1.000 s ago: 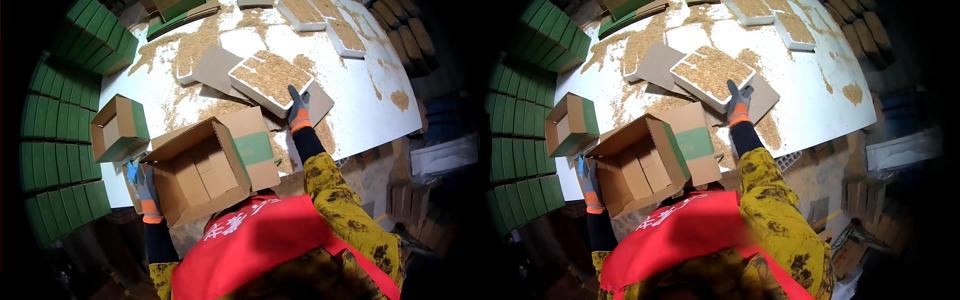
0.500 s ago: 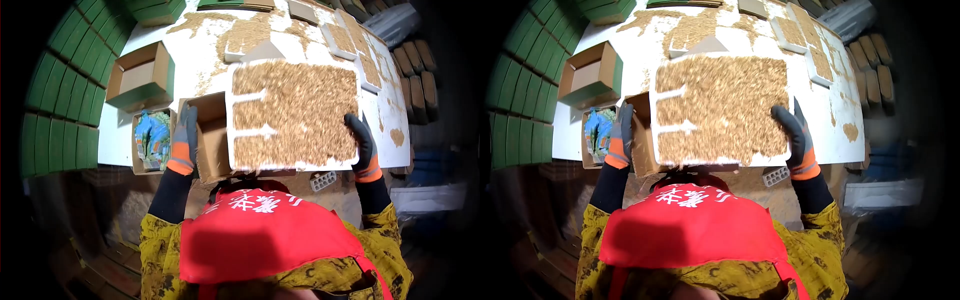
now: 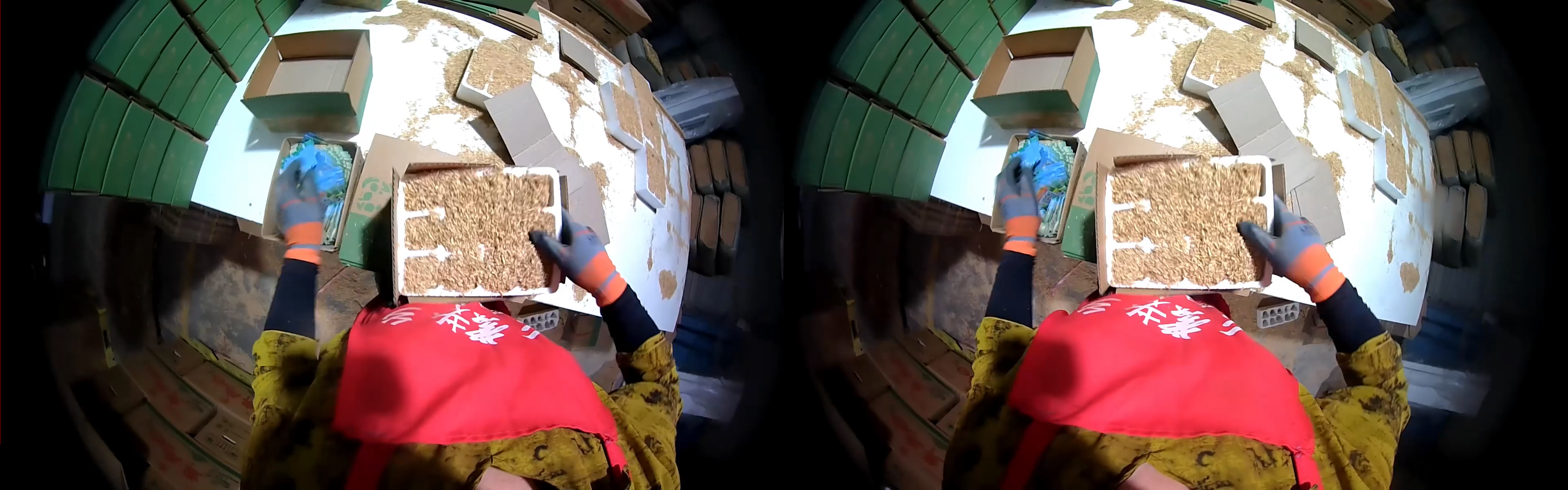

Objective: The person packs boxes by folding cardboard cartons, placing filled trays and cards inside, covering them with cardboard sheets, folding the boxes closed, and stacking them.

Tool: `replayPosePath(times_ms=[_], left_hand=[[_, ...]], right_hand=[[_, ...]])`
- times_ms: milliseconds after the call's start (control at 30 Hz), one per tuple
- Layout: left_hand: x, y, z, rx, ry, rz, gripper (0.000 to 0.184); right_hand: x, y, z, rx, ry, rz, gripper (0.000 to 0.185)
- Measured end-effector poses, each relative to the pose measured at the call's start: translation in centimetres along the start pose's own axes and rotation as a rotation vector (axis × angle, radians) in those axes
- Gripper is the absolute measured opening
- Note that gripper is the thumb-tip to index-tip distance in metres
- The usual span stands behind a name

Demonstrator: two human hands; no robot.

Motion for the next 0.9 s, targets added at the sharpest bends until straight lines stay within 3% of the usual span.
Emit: replayPosePath(times_ms=[33, 67, 100, 133, 200, 300, 333, 400, 467, 500, 567, 600, 667, 733, 767, 833, 867, 900], left_hand=[[0.9, -0.9, -2.0, 0.380, 0.135, -0.034, 0.035], [2.8, -3.5, -2.4, 0.879, 0.252, 0.353, 0.037], [4.1, -5.6, -3.4, 0.967, 0.212, 0.154, 0.040], [4.4, -6.0, -3.6, 1.019, 0.195, 0.110, 0.039], [4.9, -6.1, -3.0, 1.220, 0.192, 0.133, 0.039], [5.4, -6.3, -2.2, 1.255, 0.164, 0.100, 0.034], [5.6, -6.8, -2.2, 1.242, 0.148, 0.074, 0.034], [5.5, -6.4, -2.0, 1.078, 0.134, 0.052, 0.033], [4.7, -5.9, -3.8, 0.920, 0.156, 0.033, 0.032], [4.5, -6.5, -4.7, 0.714, 0.161, 0.047, 0.031], [3.5, -7.0, -6.7, 0.629, 0.266, 0.167, 0.028], [2.5, -6.1, -7.1, 0.608, 0.308, 0.062, 0.027], [1.3, -4.8, -7.6, 0.669, 0.353, 0.118, 0.030], [1.0, -4.5, -7.7, 0.706, 0.414, 0.148, 0.033], [0.8, -3.6, -7.9, 0.799, 0.544, 0.187, 0.034], [0.5, -2.1, -7.5, 0.957, 0.797, 0.265, 0.037], [2.0, -3.2, -7.7, 0.891, 0.712, 0.174, 0.037], [3.4, -4.5, -8.0, 0.824, 0.621, 0.081, 0.037]], right_hand=[[1.0, 0.5, 0.4, -0.227, -0.068, -0.022, 0.050], [1.8, 1.7, 0.9, -0.453, -0.132, -0.033, 0.046], [2.4, 1.5, 1.3, -0.507, -0.148, -0.111, 0.038], [3.0, 1.3, 1.8, -0.670, -0.121, -0.216, 0.027], [4.5, 0.5, 3.6, -0.850, -0.269, -0.223, 0.016], [5.0, -0.5, 5.3, -0.850, -0.325, -0.340, 0.026], [5.2, -2.1, 3.2, -0.635, -0.271, -0.340, 0.034], [6.7, -2.9, -3.6, 0.102, -0.010, -0.380, 0.035], [11.3, 4.5, -7.7, 0.448, 0.233, -0.185, 0.028], [14.6, 7.4, -9.0, 0.483, 0.345, -0.264, 0.024], [22.3, 16.0, -8.6, 0.201, 0.388, -0.269, 0.062], [25.5, 20.0, -7.6, 0.047, 0.471, -0.305, 0.082], [31.4, 27.3, -5.3, -0.171, 0.454, -0.234, 0.121], [33.5, 30.2, -3.1, -0.186, 0.292, -0.123, 0.131], [33.0, 29.6, -2.4, -0.244, 0.226, -0.063, 0.132], [30.2, 27.5, -3.8, -0.371, 0.339, -0.031, 0.119], [29.5, 26.9, -4.8, -0.362, 0.409, -0.046, 0.112], [30.0, 28.2, -5.1, -0.117, 0.464, -0.251, 0.093]])
Point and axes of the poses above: each hand's wrist, its own x-axis towards the middle knuckle, its own z-axis out of the palm, y = z × x, the point moved 10 cm from there along x, towards the middle knuckle, and after that the axes turned 12 degrees about -z, right-handed, at the moved point
